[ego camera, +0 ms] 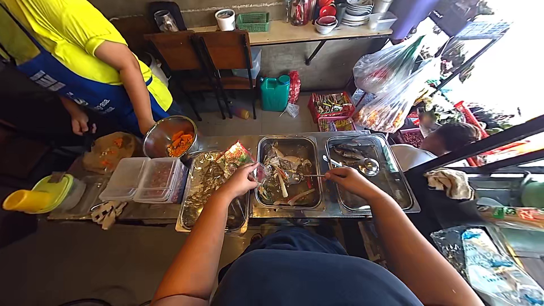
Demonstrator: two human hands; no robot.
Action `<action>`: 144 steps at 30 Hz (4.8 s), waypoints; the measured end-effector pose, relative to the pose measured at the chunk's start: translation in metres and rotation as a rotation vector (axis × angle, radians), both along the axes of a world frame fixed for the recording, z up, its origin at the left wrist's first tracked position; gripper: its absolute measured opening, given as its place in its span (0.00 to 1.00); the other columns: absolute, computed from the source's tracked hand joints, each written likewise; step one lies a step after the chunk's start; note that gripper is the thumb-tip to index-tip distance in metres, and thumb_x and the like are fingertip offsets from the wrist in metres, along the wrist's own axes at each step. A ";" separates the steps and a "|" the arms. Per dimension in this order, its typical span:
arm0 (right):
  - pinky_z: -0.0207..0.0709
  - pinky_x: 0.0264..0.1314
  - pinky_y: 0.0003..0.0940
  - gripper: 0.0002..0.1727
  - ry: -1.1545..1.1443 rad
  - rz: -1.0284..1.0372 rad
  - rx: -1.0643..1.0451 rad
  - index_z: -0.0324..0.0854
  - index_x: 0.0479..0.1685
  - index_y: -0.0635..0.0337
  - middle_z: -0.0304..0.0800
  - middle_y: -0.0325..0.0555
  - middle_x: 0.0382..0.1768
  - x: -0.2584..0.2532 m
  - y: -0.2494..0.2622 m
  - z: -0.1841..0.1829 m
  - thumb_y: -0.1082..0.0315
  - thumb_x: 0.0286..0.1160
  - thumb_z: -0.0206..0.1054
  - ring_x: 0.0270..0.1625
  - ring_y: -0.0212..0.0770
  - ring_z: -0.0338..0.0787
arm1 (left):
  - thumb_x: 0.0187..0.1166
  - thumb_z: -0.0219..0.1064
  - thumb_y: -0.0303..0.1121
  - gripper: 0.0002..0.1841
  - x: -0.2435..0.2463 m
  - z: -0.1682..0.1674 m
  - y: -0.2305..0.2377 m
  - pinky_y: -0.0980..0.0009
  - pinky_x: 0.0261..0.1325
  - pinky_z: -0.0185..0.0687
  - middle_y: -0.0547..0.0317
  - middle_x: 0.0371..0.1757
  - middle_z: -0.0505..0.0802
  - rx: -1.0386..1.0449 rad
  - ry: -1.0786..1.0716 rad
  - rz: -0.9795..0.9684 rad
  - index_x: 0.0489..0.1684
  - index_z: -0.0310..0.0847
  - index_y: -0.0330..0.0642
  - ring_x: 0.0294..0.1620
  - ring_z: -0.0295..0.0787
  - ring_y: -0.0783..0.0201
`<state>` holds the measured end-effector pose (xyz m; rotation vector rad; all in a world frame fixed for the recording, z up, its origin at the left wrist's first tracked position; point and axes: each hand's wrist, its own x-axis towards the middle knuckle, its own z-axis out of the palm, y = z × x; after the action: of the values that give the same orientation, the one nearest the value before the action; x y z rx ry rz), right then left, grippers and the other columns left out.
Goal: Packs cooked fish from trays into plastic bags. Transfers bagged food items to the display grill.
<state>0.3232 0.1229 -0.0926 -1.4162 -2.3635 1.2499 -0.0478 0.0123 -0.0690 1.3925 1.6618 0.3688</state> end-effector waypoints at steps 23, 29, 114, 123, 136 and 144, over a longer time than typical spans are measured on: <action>0.72 0.65 0.70 0.20 -0.477 0.397 0.458 0.92 0.41 0.58 0.94 0.55 0.42 -0.181 -0.010 0.074 0.52 0.87 0.60 0.53 0.60 0.91 | 0.76 0.71 0.25 0.41 -0.008 0.007 -0.003 0.67 0.57 0.86 0.49 0.91 0.63 0.016 0.084 -0.084 0.92 0.57 0.43 0.54 0.89 0.62; 0.71 0.67 0.61 0.13 -0.422 0.435 0.750 0.92 0.34 0.59 0.93 0.52 0.37 -0.172 -0.046 0.109 0.61 0.80 0.68 0.51 0.55 0.90 | 0.74 0.73 0.26 0.41 -0.027 0.009 -0.004 0.66 0.56 0.86 0.49 0.91 0.64 0.046 0.003 0.015 0.92 0.57 0.42 0.52 0.89 0.63; 0.89 0.64 0.35 0.47 0.921 -0.255 0.526 0.54 0.82 0.71 0.93 0.48 0.51 -0.064 -0.094 0.104 0.67 0.67 0.81 0.55 0.36 0.95 | 0.80 0.73 0.33 0.08 0.112 0.125 0.006 0.71 0.34 0.94 0.61 0.28 0.93 0.607 -0.564 0.173 0.43 0.85 0.36 0.25 0.93 0.68; 0.83 0.60 0.44 0.19 0.530 -0.100 0.539 0.88 0.60 0.65 0.90 0.58 0.50 -0.049 -0.101 0.124 0.62 0.76 0.75 0.49 0.47 0.90 | 0.83 0.64 0.32 0.19 0.125 0.121 -0.008 0.75 0.23 0.89 0.71 0.27 0.88 0.562 -0.639 0.211 0.67 0.64 0.42 0.18 0.86 0.75; 0.67 0.82 0.52 0.14 0.324 -0.104 0.640 0.93 0.46 0.59 0.95 0.48 0.51 -0.019 -0.116 0.139 0.59 0.85 0.66 0.68 0.48 0.87 | 0.77 0.63 0.64 0.39 0.118 0.091 -0.008 0.39 0.80 0.67 0.35 0.74 0.84 1.162 0.138 -0.306 0.72 0.81 0.36 0.79 0.75 0.35; 0.85 0.57 0.34 0.20 0.537 -0.341 0.312 0.79 0.62 0.70 0.92 0.51 0.44 0.015 -0.124 0.137 0.62 0.83 0.69 0.46 0.35 0.91 | 0.77 0.74 0.40 0.29 0.156 0.109 -0.001 0.79 0.43 0.85 0.68 0.38 0.92 0.605 -0.341 -0.340 0.77 0.73 0.44 0.35 0.87 0.77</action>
<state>0.3378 -0.0014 0.0439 -1.1418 -1.7741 0.9638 0.1080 0.0109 0.0398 1.8882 1.0426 0.9033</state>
